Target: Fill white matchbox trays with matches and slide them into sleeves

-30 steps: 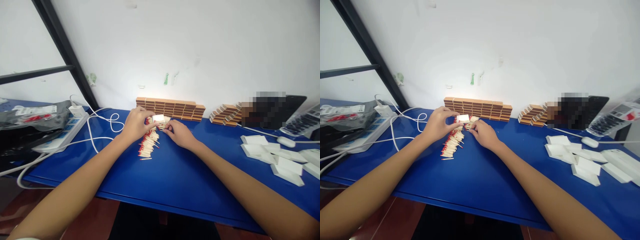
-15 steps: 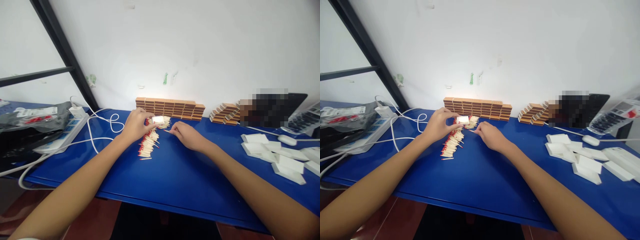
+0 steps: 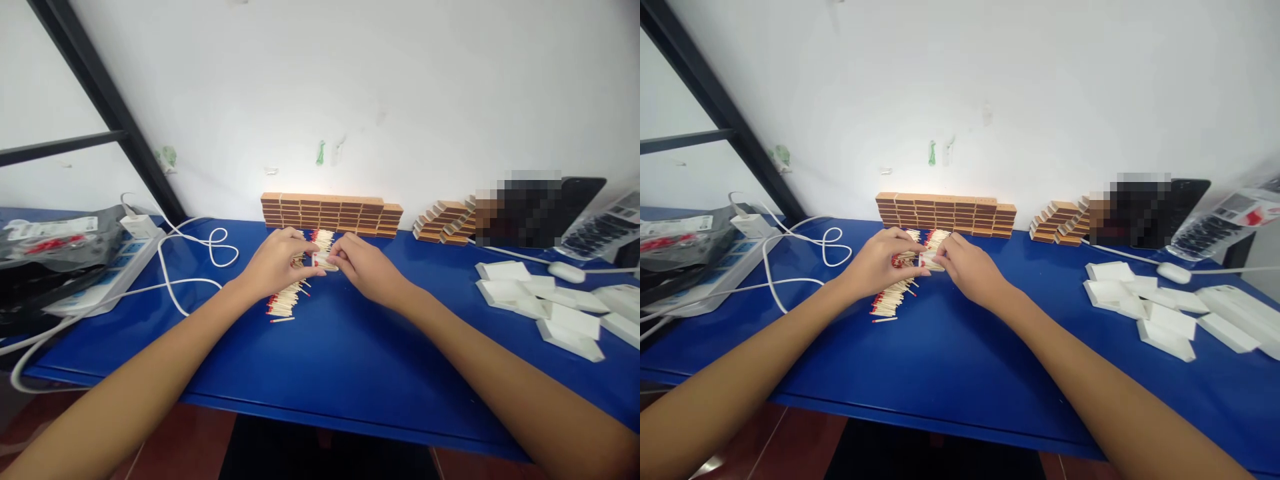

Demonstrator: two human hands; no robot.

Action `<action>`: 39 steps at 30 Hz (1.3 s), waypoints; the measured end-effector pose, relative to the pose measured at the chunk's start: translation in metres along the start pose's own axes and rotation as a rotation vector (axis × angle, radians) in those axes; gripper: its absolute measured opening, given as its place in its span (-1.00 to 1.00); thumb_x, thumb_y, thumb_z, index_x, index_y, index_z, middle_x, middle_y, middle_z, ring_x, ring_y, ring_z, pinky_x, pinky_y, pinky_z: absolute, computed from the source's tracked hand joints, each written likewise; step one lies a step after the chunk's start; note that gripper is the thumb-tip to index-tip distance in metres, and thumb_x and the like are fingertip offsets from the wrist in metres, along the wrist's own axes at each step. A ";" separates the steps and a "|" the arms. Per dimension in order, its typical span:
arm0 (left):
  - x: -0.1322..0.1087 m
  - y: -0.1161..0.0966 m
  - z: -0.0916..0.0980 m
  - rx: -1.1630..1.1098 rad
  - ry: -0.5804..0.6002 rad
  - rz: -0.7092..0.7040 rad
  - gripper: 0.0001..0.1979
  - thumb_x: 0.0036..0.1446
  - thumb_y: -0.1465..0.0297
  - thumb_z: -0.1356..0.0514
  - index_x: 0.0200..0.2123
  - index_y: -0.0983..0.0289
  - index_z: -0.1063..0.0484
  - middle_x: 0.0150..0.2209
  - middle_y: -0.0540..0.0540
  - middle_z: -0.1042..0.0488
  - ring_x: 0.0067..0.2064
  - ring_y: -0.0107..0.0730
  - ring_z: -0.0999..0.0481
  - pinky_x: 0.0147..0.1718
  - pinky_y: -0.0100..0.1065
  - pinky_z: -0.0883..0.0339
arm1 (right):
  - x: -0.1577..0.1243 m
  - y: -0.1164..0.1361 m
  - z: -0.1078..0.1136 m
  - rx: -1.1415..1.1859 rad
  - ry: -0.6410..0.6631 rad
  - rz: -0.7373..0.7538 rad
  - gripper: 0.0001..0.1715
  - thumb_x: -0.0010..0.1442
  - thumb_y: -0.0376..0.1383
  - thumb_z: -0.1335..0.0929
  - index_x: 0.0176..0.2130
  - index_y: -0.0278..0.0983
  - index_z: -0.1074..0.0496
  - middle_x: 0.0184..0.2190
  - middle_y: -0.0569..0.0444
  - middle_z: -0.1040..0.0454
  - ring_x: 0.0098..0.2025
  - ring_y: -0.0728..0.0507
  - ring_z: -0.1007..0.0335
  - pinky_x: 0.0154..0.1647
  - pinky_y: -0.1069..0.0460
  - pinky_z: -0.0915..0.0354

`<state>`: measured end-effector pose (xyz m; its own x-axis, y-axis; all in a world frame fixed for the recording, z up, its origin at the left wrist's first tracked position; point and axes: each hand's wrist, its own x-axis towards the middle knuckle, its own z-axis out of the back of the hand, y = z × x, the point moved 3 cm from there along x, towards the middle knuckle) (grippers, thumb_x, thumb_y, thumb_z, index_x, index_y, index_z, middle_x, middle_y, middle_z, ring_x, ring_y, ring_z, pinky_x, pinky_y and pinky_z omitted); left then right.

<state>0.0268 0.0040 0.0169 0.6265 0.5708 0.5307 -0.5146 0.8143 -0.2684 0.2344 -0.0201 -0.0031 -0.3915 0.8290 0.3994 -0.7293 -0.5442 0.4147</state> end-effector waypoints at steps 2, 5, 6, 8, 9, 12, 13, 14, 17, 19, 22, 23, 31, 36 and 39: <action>0.000 0.001 -0.001 0.009 0.011 -0.003 -0.61 0.13 0.15 -0.52 -0.02 0.16 -0.65 -0.13 0.13 -0.61 -0.05 -0.14 -0.57 0.00 -0.14 -0.43 | 0.000 -0.001 -0.001 0.001 0.000 -0.002 -0.90 0.43 -0.27 -0.30 -0.20 -0.20 -0.35 -0.19 0.00 -0.44 -0.26 -0.15 -0.35 -0.24 -0.03 -0.20; 0.000 0.005 -0.001 0.044 -0.008 -0.007 -0.61 0.12 0.15 -0.52 -0.04 0.16 -0.65 -0.15 0.13 -0.61 -0.06 -0.13 -0.57 0.01 -0.12 -0.42 | 0.000 -0.001 0.000 -0.003 -0.028 -0.001 -0.88 0.44 -0.26 -0.30 -0.20 -0.21 -0.38 -0.21 0.00 -0.44 -0.28 -0.14 -0.34 -0.26 -0.02 -0.18; 0.001 0.007 0.000 0.067 -0.018 -0.004 -0.60 0.12 0.16 -0.53 -0.03 0.18 -0.65 -0.15 0.14 -0.61 -0.06 -0.12 -0.57 0.02 -0.11 -0.42 | 0.001 -0.002 0.000 0.001 -0.048 -0.002 -0.88 0.44 -0.26 -0.30 -0.19 -0.21 -0.39 -0.22 0.01 -0.44 -0.29 -0.14 -0.33 -0.27 -0.02 -0.18; 0.001 0.012 0.006 0.125 -0.048 0.015 -0.59 0.13 0.17 -0.52 -0.02 0.21 -0.64 -0.16 0.16 -0.60 -0.06 -0.10 -0.56 0.00 -0.09 -0.42 | 0.004 -0.004 -0.001 0.020 -0.094 -0.010 -0.88 0.44 -0.26 -0.30 -0.17 -0.21 -0.41 -0.23 0.02 -0.44 -0.29 -0.13 -0.34 -0.26 -0.02 -0.19; 0.002 0.015 0.010 0.157 -0.064 0.032 -0.61 0.15 0.17 -0.51 -0.02 0.22 -0.64 -0.17 0.17 -0.60 -0.08 -0.10 -0.56 -0.02 -0.09 -0.42 | 0.006 -0.005 -0.004 0.031 -0.115 -0.020 -0.87 0.44 -0.26 -0.29 -0.17 -0.21 -0.42 -0.23 0.02 -0.45 -0.29 -0.13 -0.35 -0.26 -0.02 -0.20; 0.003 0.024 0.023 0.208 -0.139 0.100 -0.68 0.20 0.17 -0.48 -0.06 0.19 -0.64 -0.14 0.15 -0.63 -0.07 -0.08 -0.55 -0.04 -0.09 -0.41 | 0.014 -0.012 -0.015 0.043 -0.124 -0.033 -0.88 0.42 -0.26 -0.32 -0.18 -0.21 -0.44 -0.21 0.00 -0.46 -0.26 -0.14 -0.38 -0.22 -0.02 -0.24; 0.004 0.026 0.026 0.211 -0.160 0.119 -0.70 0.21 0.18 -0.47 -0.06 0.18 -0.64 -0.13 0.14 -0.65 -0.06 -0.07 -0.54 -0.03 -0.09 -0.40 | 0.017 -0.014 -0.019 0.040 -0.107 -0.023 -0.89 0.41 -0.26 -0.33 -0.17 -0.22 -0.45 -0.20 0.00 -0.46 -0.24 -0.14 -0.39 -0.20 -0.02 -0.25; 0.004 0.028 0.029 0.212 -0.175 0.133 -0.71 0.21 0.18 -0.47 -0.07 0.17 -0.64 -0.12 0.13 -0.66 -0.05 -0.07 -0.54 -0.02 -0.08 -0.40 | 0.019 -0.016 -0.023 0.034 -0.084 -0.011 -0.90 0.40 -0.26 -0.35 -0.16 -0.22 -0.47 -0.19 0.00 -0.45 -0.23 -0.15 -0.40 -0.18 -0.03 -0.26; 0.003 0.032 0.028 0.217 -0.172 0.152 -0.72 0.20 0.19 -0.47 -0.08 0.18 -0.64 -0.12 0.12 -0.66 -0.05 -0.05 -0.54 -0.02 -0.06 -0.40 | 0.022 -0.022 -0.032 0.007 -0.028 -0.008 -0.91 0.38 -0.29 -0.36 -0.14 -0.22 -0.48 -0.18 0.00 -0.44 -0.21 -0.16 -0.41 -0.17 -0.03 -0.27; 0.003 0.032 0.024 0.221 -0.146 0.153 -0.72 0.21 0.18 -0.46 -0.09 0.18 -0.65 -0.14 0.14 -0.66 -0.06 -0.04 -0.54 -0.03 -0.05 -0.40 | 0.022 -0.024 -0.033 -0.008 -0.009 -0.023 -0.92 0.37 -0.32 -0.35 -0.17 -0.23 -0.48 -0.19 0.00 -0.43 -0.21 -0.15 -0.40 -0.18 -0.03 -0.28; 0.003 0.032 0.020 0.217 -0.126 0.142 -0.71 0.22 0.18 -0.46 -0.08 0.19 -0.64 -0.15 0.17 -0.65 -0.06 -0.03 -0.55 -0.03 -0.04 -0.42 | 0.022 -0.026 -0.032 -0.010 0.003 -0.024 -0.92 0.36 -0.35 -0.35 -0.21 -0.23 -0.47 -0.21 0.00 -0.41 -0.21 -0.15 -0.39 -0.18 -0.02 -0.27; 0.003 0.031 0.019 0.214 -0.125 0.137 -0.71 0.22 0.18 -0.46 -0.07 0.20 -0.64 -0.14 0.17 -0.65 -0.05 -0.03 -0.55 -0.03 -0.03 -0.42 | 0.022 -0.026 -0.032 -0.009 0.006 -0.024 -0.91 0.36 -0.36 -0.35 -0.23 -0.23 -0.47 -0.21 0.01 -0.41 -0.21 -0.15 -0.39 -0.19 -0.02 -0.27; 0.002 0.030 0.021 0.219 -0.113 0.142 -0.66 0.15 0.20 -0.51 -0.06 0.17 -0.64 -0.15 0.15 -0.64 -0.07 -0.05 -0.55 -0.03 -0.06 -0.41 | 0.023 -0.027 -0.033 -0.035 0.009 -0.027 -0.94 0.38 -0.32 -0.35 -0.17 -0.23 -0.47 -0.21 0.01 -0.41 -0.21 -0.16 -0.39 -0.18 -0.03 -0.26; 0.003 0.030 0.021 0.219 -0.119 0.151 -0.65 0.15 0.21 -0.52 -0.06 0.22 -0.65 -0.13 0.17 -0.65 -0.04 -0.04 -0.55 0.01 -0.05 -0.41 | 0.022 -0.027 -0.032 -0.017 0.004 -0.034 -0.93 0.38 -0.33 -0.35 -0.20 -0.24 -0.46 -0.21 0.01 -0.42 -0.24 -0.14 -0.38 -0.20 -0.02 -0.26; 0.003 0.029 0.021 0.214 -0.118 0.149 -0.65 0.16 0.21 -0.51 -0.05 0.23 -0.65 -0.13 0.17 -0.65 -0.04 -0.04 -0.55 0.01 -0.06 -0.41 | 0.021 -0.028 -0.032 -0.018 -0.001 -0.034 -0.91 0.38 -0.33 -0.36 -0.11 -0.23 -0.49 -0.20 0.02 -0.42 -0.26 -0.12 -0.37 -0.21 -0.01 -0.25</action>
<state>0.0011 0.0272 0.0271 0.4686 0.6561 0.5915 -0.7156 0.6746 -0.1813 0.2281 0.0170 -0.0325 -0.3658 0.8468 0.3861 -0.7523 -0.5133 0.4130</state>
